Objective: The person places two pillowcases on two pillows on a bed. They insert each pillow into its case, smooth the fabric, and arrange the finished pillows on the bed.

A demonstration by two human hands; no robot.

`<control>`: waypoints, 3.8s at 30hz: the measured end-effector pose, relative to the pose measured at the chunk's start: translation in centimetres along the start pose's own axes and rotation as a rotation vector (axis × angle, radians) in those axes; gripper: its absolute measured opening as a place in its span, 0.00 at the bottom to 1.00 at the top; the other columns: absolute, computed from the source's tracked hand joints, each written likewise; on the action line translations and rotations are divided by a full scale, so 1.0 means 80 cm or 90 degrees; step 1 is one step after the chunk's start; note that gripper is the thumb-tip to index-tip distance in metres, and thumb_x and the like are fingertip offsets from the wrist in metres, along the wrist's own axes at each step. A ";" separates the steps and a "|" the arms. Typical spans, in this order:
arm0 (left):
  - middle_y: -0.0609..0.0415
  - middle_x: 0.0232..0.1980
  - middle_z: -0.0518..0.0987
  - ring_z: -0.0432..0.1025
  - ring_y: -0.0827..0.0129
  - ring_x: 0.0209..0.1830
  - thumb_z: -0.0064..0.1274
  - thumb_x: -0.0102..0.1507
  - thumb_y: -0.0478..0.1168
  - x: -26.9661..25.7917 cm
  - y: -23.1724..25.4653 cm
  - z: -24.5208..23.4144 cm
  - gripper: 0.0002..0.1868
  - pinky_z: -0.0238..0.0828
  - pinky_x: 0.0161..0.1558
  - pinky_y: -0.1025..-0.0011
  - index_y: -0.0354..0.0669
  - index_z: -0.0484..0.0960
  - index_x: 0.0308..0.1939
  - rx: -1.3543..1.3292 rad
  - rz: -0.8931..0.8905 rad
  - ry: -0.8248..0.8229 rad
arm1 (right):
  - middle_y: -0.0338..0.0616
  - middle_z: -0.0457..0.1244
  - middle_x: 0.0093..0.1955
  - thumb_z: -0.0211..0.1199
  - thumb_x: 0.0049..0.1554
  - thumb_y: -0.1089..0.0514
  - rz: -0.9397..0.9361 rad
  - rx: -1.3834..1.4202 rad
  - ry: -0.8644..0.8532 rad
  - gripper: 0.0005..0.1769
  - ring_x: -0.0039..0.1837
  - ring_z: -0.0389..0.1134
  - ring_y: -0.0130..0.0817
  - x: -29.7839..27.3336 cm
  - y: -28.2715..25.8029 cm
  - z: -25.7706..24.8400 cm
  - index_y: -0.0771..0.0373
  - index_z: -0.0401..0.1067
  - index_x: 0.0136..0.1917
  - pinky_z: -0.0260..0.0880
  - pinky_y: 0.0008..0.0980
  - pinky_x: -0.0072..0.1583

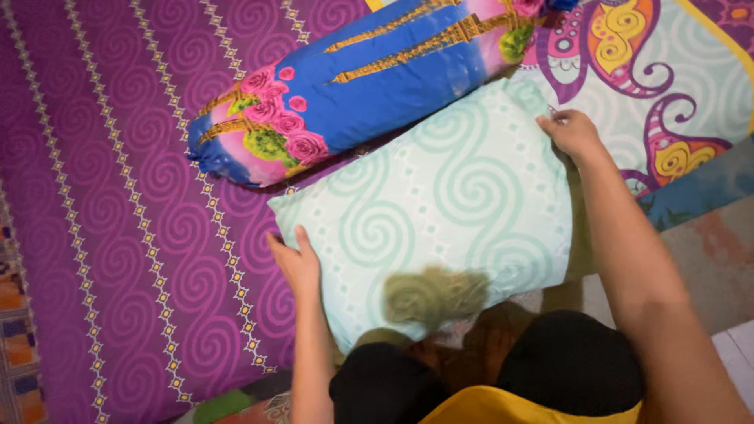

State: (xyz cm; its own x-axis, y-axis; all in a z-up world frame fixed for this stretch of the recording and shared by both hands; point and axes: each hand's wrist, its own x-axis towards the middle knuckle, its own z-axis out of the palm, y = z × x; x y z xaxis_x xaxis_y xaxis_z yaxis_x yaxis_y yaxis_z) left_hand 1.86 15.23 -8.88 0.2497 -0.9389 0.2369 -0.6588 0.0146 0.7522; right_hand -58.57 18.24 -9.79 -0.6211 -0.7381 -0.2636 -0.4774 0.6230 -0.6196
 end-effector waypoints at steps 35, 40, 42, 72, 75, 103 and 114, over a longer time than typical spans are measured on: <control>0.48 0.69 0.74 0.70 0.59 0.69 0.69 0.59 0.34 0.072 0.146 -0.236 0.36 0.66 0.74 0.60 0.41 0.67 0.69 -0.508 0.198 -0.200 | 0.42 0.67 0.63 0.63 0.58 0.65 -0.388 0.347 -0.024 0.23 0.63 0.68 0.33 -0.107 -0.049 -0.165 0.65 0.70 0.67 0.69 0.35 0.67; 0.43 0.63 0.75 0.69 0.54 0.66 0.57 0.51 0.26 -0.020 0.094 -0.227 0.26 0.66 0.67 0.56 0.40 0.73 0.54 -0.144 0.249 -0.275 | 0.47 0.65 0.68 0.55 0.66 0.61 -0.297 0.207 -0.090 0.19 0.67 0.65 0.38 -0.131 0.093 -0.031 0.66 0.69 0.69 0.65 0.38 0.69; 0.44 0.56 0.79 0.73 0.51 0.58 0.49 0.49 0.20 -0.069 0.078 -0.218 0.24 0.66 0.61 0.55 0.40 0.76 0.49 0.106 0.364 -0.327 | 0.47 0.65 0.69 0.54 0.65 0.58 -0.245 0.242 -0.154 0.21 0.68 0.65 0.38 -0.170 0.138 -0.006 0.65 0.68 0.70 0.64 0.38 0.70; 0.49 0.43 0.78 0.73 0.52 0.50 0.56 0.54 0.41 -0.094 0.425 0.178 0.13 0.67 0.52 0.55 0.44 0.81 0.42 -0.072 0.900 -0.852 | 0.42 0.69 0.57 0.53 0.64 0.56 0.159 0.672 -0.450 0.16 0.56 0.69 0.29 -0.195 0.103 0.057 0.63 0.73 0.62 0.75 0.32 0.54; 0.49 0.43 0.77 0.73 0.53 0.51 0.55 0.55 0.40 -0.084 0.436 0.197 0.11 0.64 0.55 0.52 0.43 0.80 0.41 -0.100 0.928 -0.787 | 0.42 0.69 0.57 0.54 0.65 0.54 0.209 0.749 -0.456 0.18 0.57 0.69 0.31 -0.171 0.123 0.085 0.63 0.72 0.64 0.73 0.32 0.56; 0.51 0.46 0.70 0.65 0.56 0.57 0.56 0.51 0.33 0.049 0.396 0.237 0.06 0.54 0.63 0.50 0.45 0.84 0.31 -0.034 0.775 -0.484 | 0.53 0.67 0.47 0.69 0.55 0.52 -0.451 -0.133 0.200 0.14 0.53 0.69 0.48 -0.127 -0.140 0.006 0.64 0.75 0.48 0.69 0.42 0.52; 0.51 0.36 0.80 0.73 0.57 0.50 0.48 0.58 0.39 0.052 0.403 0.310 0.06 0.51 0.64 0.42 0.43 0.80 0.31 -0.038 0.730 -0.574 | 0.32 0.71 0.52 0.58 0.65 0.43 0.084 0.614 -0.282 0.21 0.50 0.68 0.15 -0.128 -0.062 0.007 0.63 0.78 0.54 0.69 0.19 0.54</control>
State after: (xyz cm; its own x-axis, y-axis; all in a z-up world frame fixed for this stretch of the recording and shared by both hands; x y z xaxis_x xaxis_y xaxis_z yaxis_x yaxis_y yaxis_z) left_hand -35.94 3.22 1.11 -0.9163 -0.2952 0.2708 -0.1509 0.8805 0.4493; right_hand -49.45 22.56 -4.42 -0.2585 -0.8291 -0.4958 0.3913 0.3794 -0.8384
